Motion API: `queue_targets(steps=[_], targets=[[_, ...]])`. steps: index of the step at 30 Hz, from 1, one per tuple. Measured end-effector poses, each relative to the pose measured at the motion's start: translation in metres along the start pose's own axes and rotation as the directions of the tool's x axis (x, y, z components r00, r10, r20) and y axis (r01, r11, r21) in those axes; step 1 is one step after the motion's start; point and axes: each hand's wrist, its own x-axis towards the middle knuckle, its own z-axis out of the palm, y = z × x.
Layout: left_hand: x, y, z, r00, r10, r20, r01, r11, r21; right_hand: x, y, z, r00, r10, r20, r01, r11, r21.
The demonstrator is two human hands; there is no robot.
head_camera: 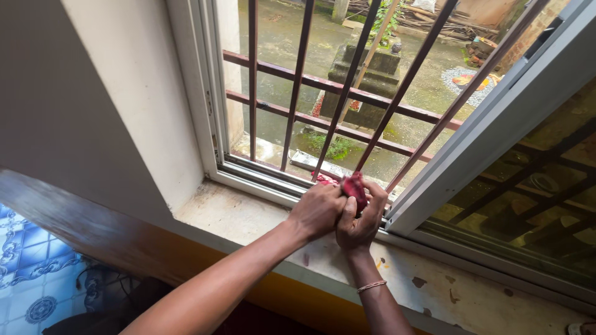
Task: The person wipes the edges and glass of a window frame using a cloth, then slides the window open and closed to clean the tracks.
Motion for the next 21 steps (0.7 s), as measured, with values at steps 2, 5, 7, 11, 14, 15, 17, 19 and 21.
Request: queue_targets(steps=[2,5,7,11,14,15,17,19,21], targets=[[-0.012,0.002,-0.006,0.998,0.019,0.057,-0.018,1.0,-0.019,-0.001,0.0,-0.005,0.986,0.11,0.129,-0.116,0.992,0.041],[-0.029,-0.003,-0.022,0.996,-0.003,0.093,0.001,1.0,0.02,0.005,0.003,-0.011,0.902,0.173,0.396,-0.155,0.985,-0.079],[-0.053,-0.006,-0.038,0.999,0.041,-0.016,-0.04,0.998,0.053,0.004,-0.004,-0.019,0.881,0.14,0.451,-0.015,0.963,-0.27],[-0.103,-0.028,-0.068,0.966,-0.245,-0.083,0.249,0.968,0.039,0.005,-0.027,-0.016,0.816,0.181,0.549,0.13,0.868,-0.479],[-0.122,-0.033,-0.066,0.926,-0.333,-0.176,0.351,0.932,0.085,-0.002,-0.04,0.021,0.829,0.096,0.551,0.122,0.931,-0.345],[-0.127,-0.033,-0.064,0.916,-0.346,-0.202,0.37,0.924,0.1,-0.004,-0.042,0.037,0.812,0.059,0.58,0.151,0.94,-0.306],[-0.132,-0.031,-0.06,0.911,-0.362,-0.196,0.393,0.908,0.147,-0.001,-0.044,0.063,0.779,-0.018,0.627,0.207,0.951,-0.229],[-0.132,-0.033,-0.057,0.909,-0.369,-0.192,0.404,0.895,0.19,0.002,-0.041,0.062,0.769,-0.078,0.634,0.252,0.949,-0.19],[-0.131,-0.039,-0.056,0.907,-0.376,-0.19,0.414,0.88,0.232,0.004,-0.039,0.053,0.759,-0.069,0.647,0.258,0.945,-0.202]])
